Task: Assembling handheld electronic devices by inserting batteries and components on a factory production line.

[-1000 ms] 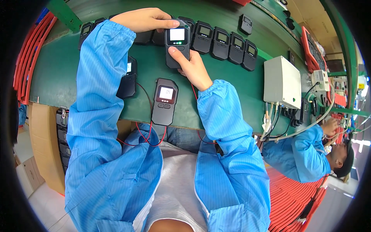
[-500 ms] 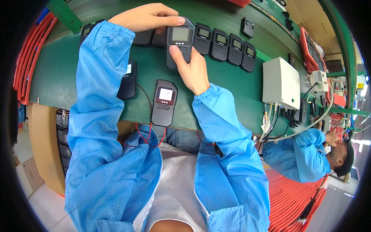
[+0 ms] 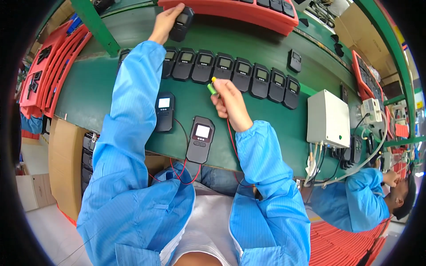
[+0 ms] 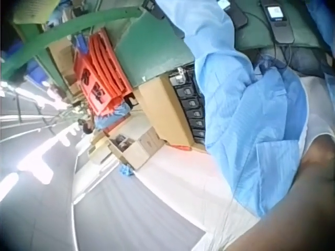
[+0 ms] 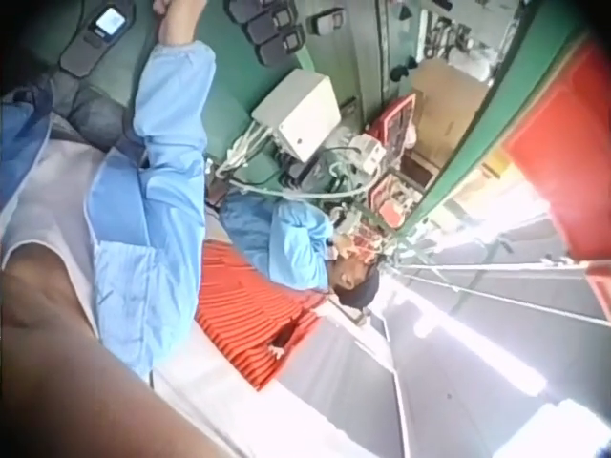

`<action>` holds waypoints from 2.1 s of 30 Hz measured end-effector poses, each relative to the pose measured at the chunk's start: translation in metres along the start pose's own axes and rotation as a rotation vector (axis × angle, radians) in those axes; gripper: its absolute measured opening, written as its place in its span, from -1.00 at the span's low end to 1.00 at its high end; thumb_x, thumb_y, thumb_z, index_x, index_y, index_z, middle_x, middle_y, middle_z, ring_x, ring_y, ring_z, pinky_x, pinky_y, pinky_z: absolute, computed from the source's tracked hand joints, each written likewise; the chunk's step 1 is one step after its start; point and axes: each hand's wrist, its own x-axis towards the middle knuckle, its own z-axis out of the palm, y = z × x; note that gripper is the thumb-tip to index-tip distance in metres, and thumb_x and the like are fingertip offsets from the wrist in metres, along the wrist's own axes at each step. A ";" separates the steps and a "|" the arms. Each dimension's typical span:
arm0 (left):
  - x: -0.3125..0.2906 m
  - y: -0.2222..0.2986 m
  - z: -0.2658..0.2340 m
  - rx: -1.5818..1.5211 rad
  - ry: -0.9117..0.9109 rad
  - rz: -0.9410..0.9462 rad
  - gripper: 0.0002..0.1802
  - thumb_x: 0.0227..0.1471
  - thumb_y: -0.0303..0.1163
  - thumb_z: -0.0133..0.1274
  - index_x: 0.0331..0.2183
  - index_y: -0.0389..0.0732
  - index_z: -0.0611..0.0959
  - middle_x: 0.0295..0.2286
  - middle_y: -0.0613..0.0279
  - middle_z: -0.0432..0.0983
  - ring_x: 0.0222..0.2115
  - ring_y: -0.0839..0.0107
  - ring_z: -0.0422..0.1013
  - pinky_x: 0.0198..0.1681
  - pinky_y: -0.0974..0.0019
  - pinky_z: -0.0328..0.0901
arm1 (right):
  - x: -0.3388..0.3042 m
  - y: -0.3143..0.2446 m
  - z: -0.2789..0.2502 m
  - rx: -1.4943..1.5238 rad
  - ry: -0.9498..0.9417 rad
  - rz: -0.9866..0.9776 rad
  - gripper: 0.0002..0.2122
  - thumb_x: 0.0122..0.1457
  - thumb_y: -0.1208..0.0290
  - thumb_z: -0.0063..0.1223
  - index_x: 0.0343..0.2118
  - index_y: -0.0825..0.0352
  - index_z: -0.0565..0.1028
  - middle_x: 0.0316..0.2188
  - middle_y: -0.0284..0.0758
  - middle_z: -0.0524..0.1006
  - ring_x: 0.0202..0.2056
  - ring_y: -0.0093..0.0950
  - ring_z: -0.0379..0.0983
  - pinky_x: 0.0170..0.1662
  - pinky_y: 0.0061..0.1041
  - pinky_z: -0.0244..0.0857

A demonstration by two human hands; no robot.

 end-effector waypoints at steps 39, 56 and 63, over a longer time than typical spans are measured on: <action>-0.198 0.109 -0.155 0.819 -0.319 -0.258 -0.06 -0.16 -0.34 0.29 0.21 0.01 0.16 -0.11 -0.02 0.41 -0.14 0.22 0.41 -0.07 0.21 0.32 | 0.004 0.004 -0.002 0.093 -0.107 -0.099 -0.83 0.21 0.28 0.04 -0.24 0.21 0.39 -0.68 -0.64 0.15 -0.71 -0.82 -0.05 -0.67 -0.74 -0.25; -0.180 0.040 0.022 -0.329 -0.554 -0.057 0.04 -0.18 -0.52 0.29 0.25 -0.01 0.07 0.04 0.12 0.15 -0.01 0.28 0.24 0.01 0.18 0.32 | 0.013 0.017 -0.013 -0.120 0.042 -0.419 -0.82 0.12 0.43 0.17 -0.24 0.25 0.42 -0.50 -0.52 0.51 -0.66 -0.86 0.15 -0.65 -0.76 -0.15; -0.184 0.042 0.023 -0.361 -0.589 -0.098 0.00 -0.13 -0.53 0.26 0.26 -0.01 0.07 0.05 0.15 0.16 -0.02 0.31 0.24 0.02 0.20 0.31 | 0.002 -0.005 -0.005 -0.153 -0.001 -0.279 -0.83 0.12 0.48 0.16 -0.26 0.26 0.42 -0.57 -0.53 0.49 -0.68 -0.84 0.13 -0.66 -0.73 -0.17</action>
